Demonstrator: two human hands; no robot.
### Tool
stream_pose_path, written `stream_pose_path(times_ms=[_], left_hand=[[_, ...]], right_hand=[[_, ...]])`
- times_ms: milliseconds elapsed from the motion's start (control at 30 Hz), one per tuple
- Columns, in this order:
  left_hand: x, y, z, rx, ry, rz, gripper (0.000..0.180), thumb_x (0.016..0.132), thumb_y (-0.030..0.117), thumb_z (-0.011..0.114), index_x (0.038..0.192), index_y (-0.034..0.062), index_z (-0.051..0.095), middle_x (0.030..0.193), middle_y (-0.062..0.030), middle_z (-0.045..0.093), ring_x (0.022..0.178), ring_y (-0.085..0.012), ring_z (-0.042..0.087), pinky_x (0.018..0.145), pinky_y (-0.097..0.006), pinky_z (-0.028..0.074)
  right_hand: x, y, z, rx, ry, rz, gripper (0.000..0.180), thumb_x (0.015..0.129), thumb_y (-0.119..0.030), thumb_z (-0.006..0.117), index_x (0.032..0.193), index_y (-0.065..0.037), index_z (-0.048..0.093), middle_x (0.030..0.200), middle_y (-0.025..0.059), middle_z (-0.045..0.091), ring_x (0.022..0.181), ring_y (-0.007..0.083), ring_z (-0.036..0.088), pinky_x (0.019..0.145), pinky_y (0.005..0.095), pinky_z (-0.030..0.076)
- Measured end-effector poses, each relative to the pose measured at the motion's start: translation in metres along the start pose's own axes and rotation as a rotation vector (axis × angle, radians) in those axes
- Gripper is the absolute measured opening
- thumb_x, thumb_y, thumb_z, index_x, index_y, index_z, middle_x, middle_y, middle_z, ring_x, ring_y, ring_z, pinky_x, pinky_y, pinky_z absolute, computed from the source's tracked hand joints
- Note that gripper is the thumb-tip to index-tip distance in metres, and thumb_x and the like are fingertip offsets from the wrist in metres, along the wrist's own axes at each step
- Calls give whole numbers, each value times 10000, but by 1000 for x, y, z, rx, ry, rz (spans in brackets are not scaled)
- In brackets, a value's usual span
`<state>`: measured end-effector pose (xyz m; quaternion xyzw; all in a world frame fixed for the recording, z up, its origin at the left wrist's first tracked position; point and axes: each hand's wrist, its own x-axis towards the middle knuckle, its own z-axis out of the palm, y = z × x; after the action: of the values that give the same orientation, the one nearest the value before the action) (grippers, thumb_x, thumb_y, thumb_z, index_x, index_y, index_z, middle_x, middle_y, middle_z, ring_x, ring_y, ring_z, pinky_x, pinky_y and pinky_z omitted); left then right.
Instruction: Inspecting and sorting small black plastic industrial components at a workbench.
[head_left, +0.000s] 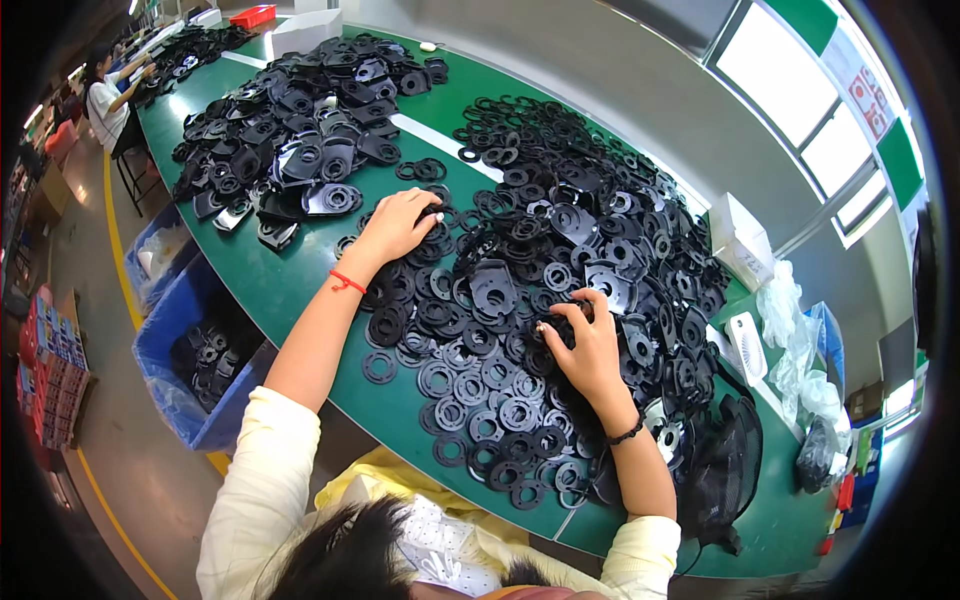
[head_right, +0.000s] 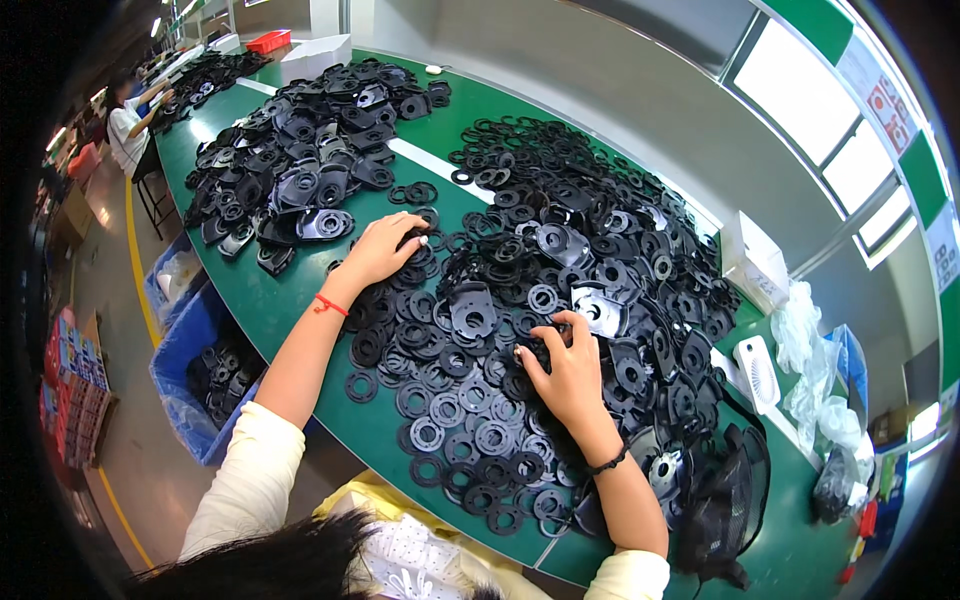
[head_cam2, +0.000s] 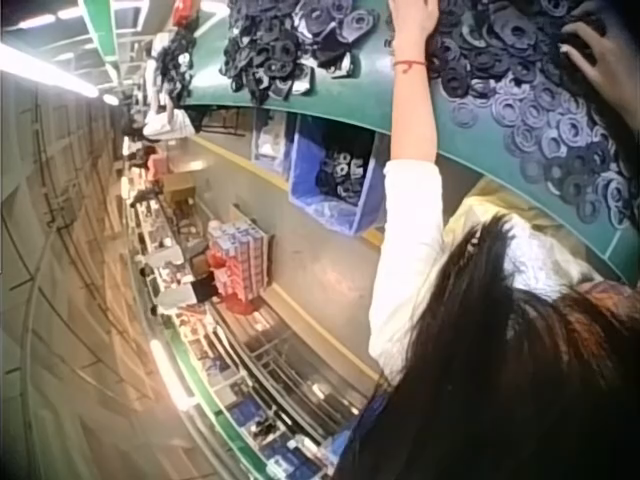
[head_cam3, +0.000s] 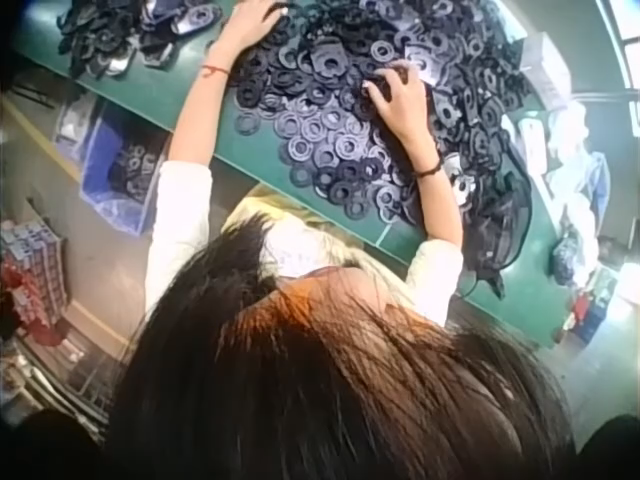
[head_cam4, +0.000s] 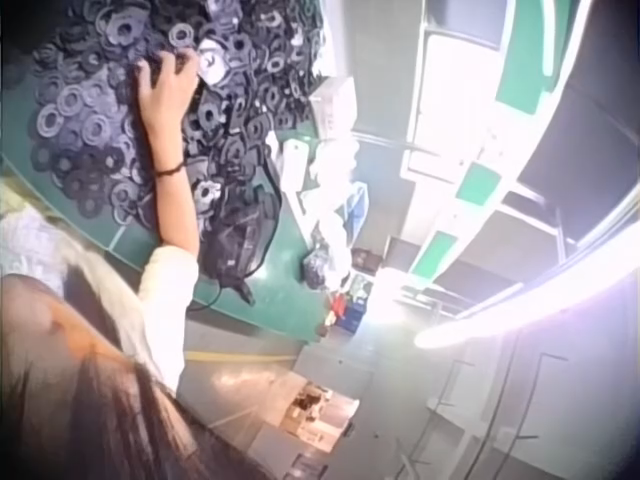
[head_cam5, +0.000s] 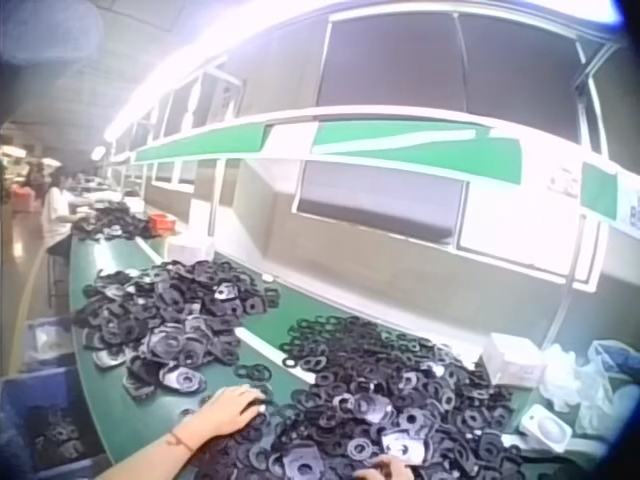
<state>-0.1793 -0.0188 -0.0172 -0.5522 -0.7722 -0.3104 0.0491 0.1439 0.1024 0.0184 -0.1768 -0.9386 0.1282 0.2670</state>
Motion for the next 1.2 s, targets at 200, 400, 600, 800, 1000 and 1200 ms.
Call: stream_pose_path(times_ms=[200,400,600,800,1000,1200], left_hand=[[0,14,1,-32,-11,31,380,844,236,604,1189,101,517,978,-84,570,965,-290,512,875,-393,410],[-3,20,6,109,-27,-31,324,863,239,593,1138,73,556,1078,-113,523,1021,-295,483,901,-395,399],[-3,12,12,66,132,58,249,848,254,609,989,58,549,1108,-125,513,1075,-315,473,915,-420,381],[0,17,3,-17,-24,-46,277,811,258,650,952,67,507,999,-111,555,1010,-315,504,888,-404,380],[6,30,-7,-317,141,3,335,742,212,704,935,58,478,887,-105,571,894,-327,547,807,-411,428],[6,70,-11,-870,107,-19,200,906,90,531,1026,-7,404,948,-127,649,784,-127,615,712,-275,500]], right_hand=[[5,-13,-9,-329,139,-182,440,752,-271,695,1161,-145,594,1317,88,450,1178,307,405,962,442,288],[3,-23,1,-290,-135,-383,555,803,-379,629,1307,-189,491,1388,39,416,1251,243,369,1017,449,239],[6,-19,4,-162,-285,-343,463,858,-300,587,1268,-116,474,1413,57,389,1298,256,338,1062,468,200],[5,-18,6,-105,-284,-318,417,820,-256,625,1180,-89,496,1312,52,471,1230,247,405,999,465,265],[5,-17,7,-76,-173,-349,398,780,-145,663,1148,-88,523,1084,48,562,1047,234,504,979,430,287],[6,-15,3,-60,-86,-346,368,746,-83,671,1099,-91,570,961,49,550,926,223,523,916,411,325]])
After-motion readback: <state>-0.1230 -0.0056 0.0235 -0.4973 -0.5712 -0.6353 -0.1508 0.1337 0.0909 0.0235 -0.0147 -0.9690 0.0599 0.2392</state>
